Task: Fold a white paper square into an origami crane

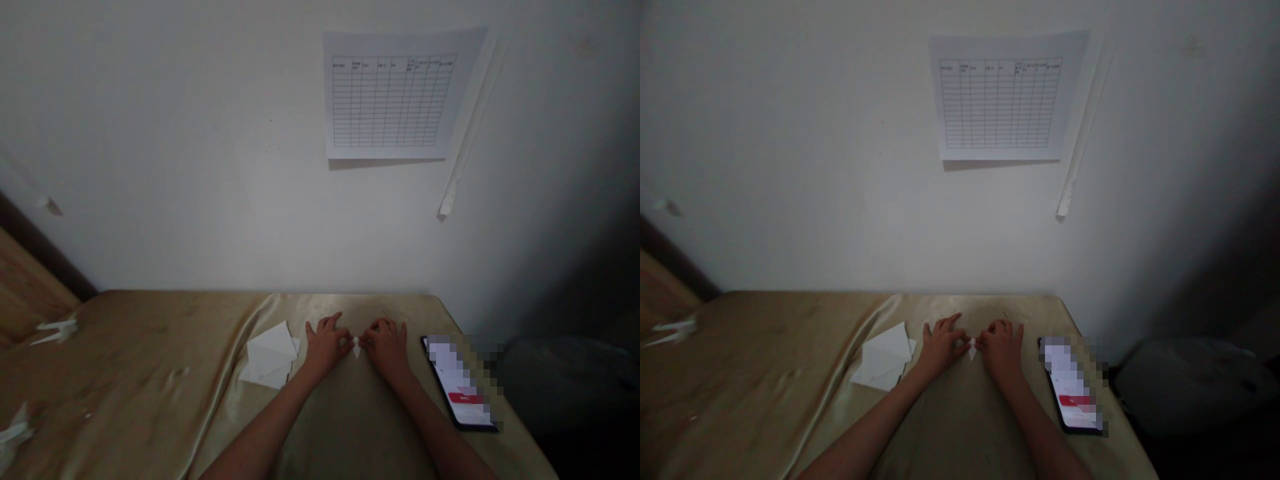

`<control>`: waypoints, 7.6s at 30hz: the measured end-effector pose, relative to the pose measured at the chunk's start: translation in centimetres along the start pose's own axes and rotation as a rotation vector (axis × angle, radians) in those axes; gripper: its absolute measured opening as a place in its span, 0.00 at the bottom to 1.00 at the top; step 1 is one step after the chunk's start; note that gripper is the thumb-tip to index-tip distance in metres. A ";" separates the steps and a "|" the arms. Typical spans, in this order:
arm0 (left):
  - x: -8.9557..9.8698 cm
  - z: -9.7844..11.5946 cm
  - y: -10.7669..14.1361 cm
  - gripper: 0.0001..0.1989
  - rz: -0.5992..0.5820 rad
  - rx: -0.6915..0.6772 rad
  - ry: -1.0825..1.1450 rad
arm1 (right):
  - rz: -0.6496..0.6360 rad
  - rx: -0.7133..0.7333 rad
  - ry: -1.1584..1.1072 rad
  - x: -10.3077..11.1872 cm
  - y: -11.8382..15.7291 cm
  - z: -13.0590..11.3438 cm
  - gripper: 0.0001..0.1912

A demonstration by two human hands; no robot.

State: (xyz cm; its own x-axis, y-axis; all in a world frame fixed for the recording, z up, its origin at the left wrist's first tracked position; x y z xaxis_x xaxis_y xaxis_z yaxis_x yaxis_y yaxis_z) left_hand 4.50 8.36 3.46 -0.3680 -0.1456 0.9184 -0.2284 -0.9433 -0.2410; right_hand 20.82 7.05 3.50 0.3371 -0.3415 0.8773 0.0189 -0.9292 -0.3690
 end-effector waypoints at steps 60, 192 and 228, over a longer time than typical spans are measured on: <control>-0.6 -0.6 0.0 0.15 0.013 0.020 0.098 | -0.057 0.022 -0.161 -2.0 0.1 1.3 0.15; -0.7 -1.9 -0.5 0.21 -0.100 0.088 0.134 | -0.212 0.030 -0.421 -1.3 0.0 1.6 0.06; -0.8 -1.4 -0.3 0.11 -0.006 0.044 0.130 | -0.075 0.007 -0.428 -2.4 -0.1 2.0 0.15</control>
State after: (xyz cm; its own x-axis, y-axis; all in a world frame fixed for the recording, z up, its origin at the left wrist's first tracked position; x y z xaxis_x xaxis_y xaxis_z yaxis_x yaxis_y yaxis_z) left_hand 3.62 9.20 2.38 -0.4814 -0.1027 0.8705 -0.1925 -0.9565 -0.2193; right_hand 21.89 8.26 0.86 0.6945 -0.1826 0.6959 0.0637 -0.9478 -0.3123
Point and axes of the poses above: each hand's wrist, its own y-axis away from the middle knuckle, its own x-axis out of the back of the hand, z = x × y, the point moved 5 cm from there along -y, towards the middle knuckle, and after that the axes turned 7 degrees about z, right-handed, at the moved point
